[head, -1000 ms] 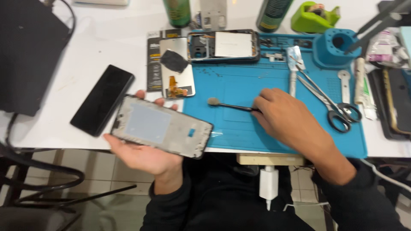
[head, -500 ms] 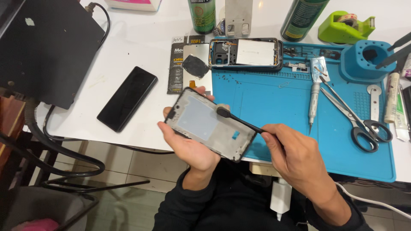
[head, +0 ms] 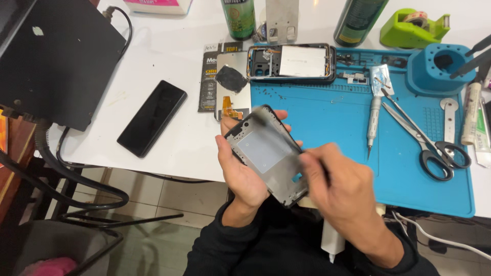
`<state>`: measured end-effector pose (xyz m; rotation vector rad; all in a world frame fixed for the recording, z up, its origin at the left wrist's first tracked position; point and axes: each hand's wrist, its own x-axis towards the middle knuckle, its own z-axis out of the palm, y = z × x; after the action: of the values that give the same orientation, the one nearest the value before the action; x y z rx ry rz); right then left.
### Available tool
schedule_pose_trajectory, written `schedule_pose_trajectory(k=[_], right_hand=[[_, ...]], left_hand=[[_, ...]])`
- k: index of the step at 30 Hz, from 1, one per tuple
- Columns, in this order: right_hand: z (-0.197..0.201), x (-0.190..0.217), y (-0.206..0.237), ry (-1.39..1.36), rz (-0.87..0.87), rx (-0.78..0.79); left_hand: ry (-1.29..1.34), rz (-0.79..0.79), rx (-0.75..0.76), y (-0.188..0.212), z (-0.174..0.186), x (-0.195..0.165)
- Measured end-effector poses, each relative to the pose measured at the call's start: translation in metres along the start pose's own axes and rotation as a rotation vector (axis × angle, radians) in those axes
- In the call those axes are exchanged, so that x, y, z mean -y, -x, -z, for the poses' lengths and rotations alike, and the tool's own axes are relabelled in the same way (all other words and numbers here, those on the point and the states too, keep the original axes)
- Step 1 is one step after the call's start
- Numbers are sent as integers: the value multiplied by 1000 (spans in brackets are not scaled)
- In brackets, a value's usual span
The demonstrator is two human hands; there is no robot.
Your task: The person holds a disassembled phone frame and scrapes old adhesive residue from its inner edges using a thin metal pry tool, rotating the frame to work around it. They then brush the frame with a soft brush, set it down, and pick up the phone's back cover to reattach it to the frame.
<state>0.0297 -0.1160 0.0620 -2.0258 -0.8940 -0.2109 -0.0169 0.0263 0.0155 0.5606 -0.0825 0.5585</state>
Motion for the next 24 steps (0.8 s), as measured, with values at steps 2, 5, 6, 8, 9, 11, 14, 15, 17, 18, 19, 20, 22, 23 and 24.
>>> schedule_pose_trajectory(k=[2,5,6,8,9,11,14,15,17,18,19,20,22,23,24], right_hand=[[-1,3,1,-38,172,41],[6,-3,-3,48,76,15],[9,-6,-4,42,47,-6],[13,-9,-4,29,-18,-44],[15,-9,-2,38,-47,-68],[18,-6,1,58,-101,-120],[16,0,2,48,-55,-112],[13,2,1,37,-24,-78],[8,3,-5,19,34,-13],[8,2,-8,52,18,-34],[8,2,-11,83,5,-54],[7,1,-12,114,-7,-70],[8,2,-12,79,32,-61],[8,3,-12,62,46,-61],[7,3,-12,60,68,-35]], left_hand=[[-34,16,0,1,0,1],[-111,-15,-17,1,1,1],[-143,-37,-30,1,1,0],[-118,-23,-9,1,2,-2],[-106,-12,4,0,3,-3],[-75,0,-25,1,3,-4],[-116,-25,-22,3,3,-3],[-145,-38,-11,4,2,-2],[-167,-75,22,6,2,-1],[-177,-95,40,6,2,0],[-163,-64,18,5,3,0],[-150,-37,-6,3,4,0],[-147,-1,-22,2,5,-1],[-158,14,-14,4,5,-2],[-168,29,-8,5,5,-3]])
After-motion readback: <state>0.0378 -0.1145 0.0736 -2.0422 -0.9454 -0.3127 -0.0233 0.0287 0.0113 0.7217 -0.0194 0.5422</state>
